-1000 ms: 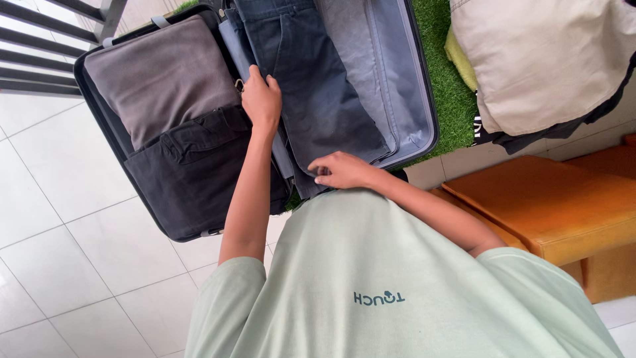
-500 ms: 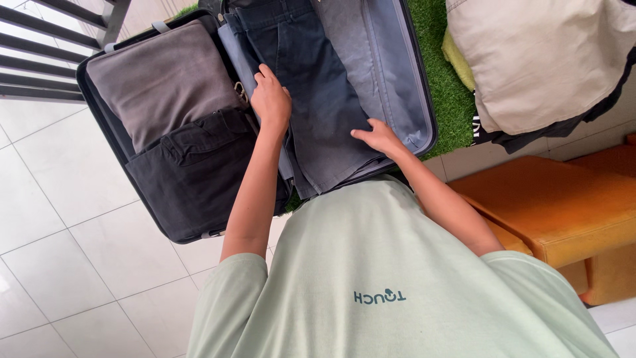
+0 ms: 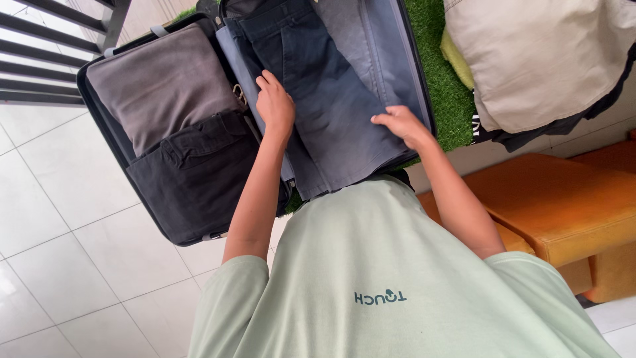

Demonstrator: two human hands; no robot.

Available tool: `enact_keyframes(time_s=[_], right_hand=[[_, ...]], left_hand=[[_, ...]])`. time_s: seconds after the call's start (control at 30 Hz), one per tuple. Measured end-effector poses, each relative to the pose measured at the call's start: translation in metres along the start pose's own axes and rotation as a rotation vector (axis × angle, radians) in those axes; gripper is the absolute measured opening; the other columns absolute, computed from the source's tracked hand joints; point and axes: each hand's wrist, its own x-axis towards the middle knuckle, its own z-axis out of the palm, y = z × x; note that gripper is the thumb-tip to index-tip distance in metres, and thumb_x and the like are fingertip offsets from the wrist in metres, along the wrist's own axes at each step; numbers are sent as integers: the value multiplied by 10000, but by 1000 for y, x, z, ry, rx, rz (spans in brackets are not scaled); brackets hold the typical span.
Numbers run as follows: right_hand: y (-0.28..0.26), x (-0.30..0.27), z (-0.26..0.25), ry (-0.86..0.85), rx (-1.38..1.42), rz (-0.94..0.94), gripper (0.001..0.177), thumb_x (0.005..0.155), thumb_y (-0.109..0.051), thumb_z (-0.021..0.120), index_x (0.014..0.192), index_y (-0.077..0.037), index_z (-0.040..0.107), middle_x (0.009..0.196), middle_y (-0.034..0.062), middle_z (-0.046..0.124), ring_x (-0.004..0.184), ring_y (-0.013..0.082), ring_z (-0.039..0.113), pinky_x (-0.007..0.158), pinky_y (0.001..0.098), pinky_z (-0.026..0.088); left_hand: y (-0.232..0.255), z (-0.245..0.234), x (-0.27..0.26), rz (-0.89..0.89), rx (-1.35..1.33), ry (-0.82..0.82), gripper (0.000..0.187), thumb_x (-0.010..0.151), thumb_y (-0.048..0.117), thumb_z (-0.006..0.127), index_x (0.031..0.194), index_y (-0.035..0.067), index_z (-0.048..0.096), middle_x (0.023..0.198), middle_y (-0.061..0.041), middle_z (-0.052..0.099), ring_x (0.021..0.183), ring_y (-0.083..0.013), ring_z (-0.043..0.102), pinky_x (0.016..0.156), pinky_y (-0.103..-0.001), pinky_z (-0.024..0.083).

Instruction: The person folds black cargo pants, blue trousers, and beige shorts, placing them into an open suitcase on the floor.

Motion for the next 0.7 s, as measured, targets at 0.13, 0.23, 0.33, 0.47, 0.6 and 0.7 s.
enact_keyframes(time_s=[0.13, 0.23, 0.33, 0.47, 0.6, 0.7], right_hand=[[3, -22, 19, -115, -48, 192, 604, 862, -281, 734, 1304, 95, 568, 1234, 215, 699, 1120, 267, 687, 962, 318, 523], [-4, -39, 36, -101, -153, 200, 582, 850, -315, 708, 1288, 65, 652, 1232, 204, 719, 1118, 280, 684, 948, 338, 513], [-7, -47, 45, -45, -262, 88, 606, 833, -325, 722, 1315, 31, 633, 1233, 188, 700, 1117, 265, 666, 953, 337, 492], [-2, -38, 48, -62, -203, 68, 629, 804, -306, 755, 1300, 56, 620, 1203, 205, 712, 1071, 267, 700, 926, 337, 530], [24, -15, 57, -40, 14, 95, 614, 761, -249, 799, 1256, 67, 620, 1169, 188, 717, 1040, 254, 701, 900, 329, 544], [49, 3, 68, 54, 74, 156, 564, 757, -203, 797, 1212, 76, 613, 1096, 175, 719, 984, 263, 708, 871, 348, 562]], left_hand=[[14, -12, -22, 18, -51, 12, 842, 765, 141, 837, 1391, -128, 343, 1204, -232, 509, 1005, -373, 648, 733, -382, 593], [11, -20, -51, 27, -150, -11, 835, 805, 171, 832, 1413, -123, 340, 1217, -237, 505, 1092, -403, 598, 836, -422, 555], [7, -29, -87, 44, -216, 15, 808, 815, 175, 822, 1418, -105, 362, 1230, -238, 506, 1129, -414, 579, 918, -437, 518], [10, -38, -132, 8, -284, 30, 827, 814, 176, 823, 1431, -112, 353, 1260, -264, 497, 1154, -432, 561, 965, -440, 486], [18, -45, -156, -51, -338, -74, 875, 827, 195, 818, 1450, -145, 306, 1233, -327, 545, 1109, -454, 588, 930, -458, 502], [20, -45, -158, -161, -302, -256, 815, 826, 240, 807, 1388, -132, 349, 1033, -304, 655, 982, -453, 660, 853, -478, 535]])
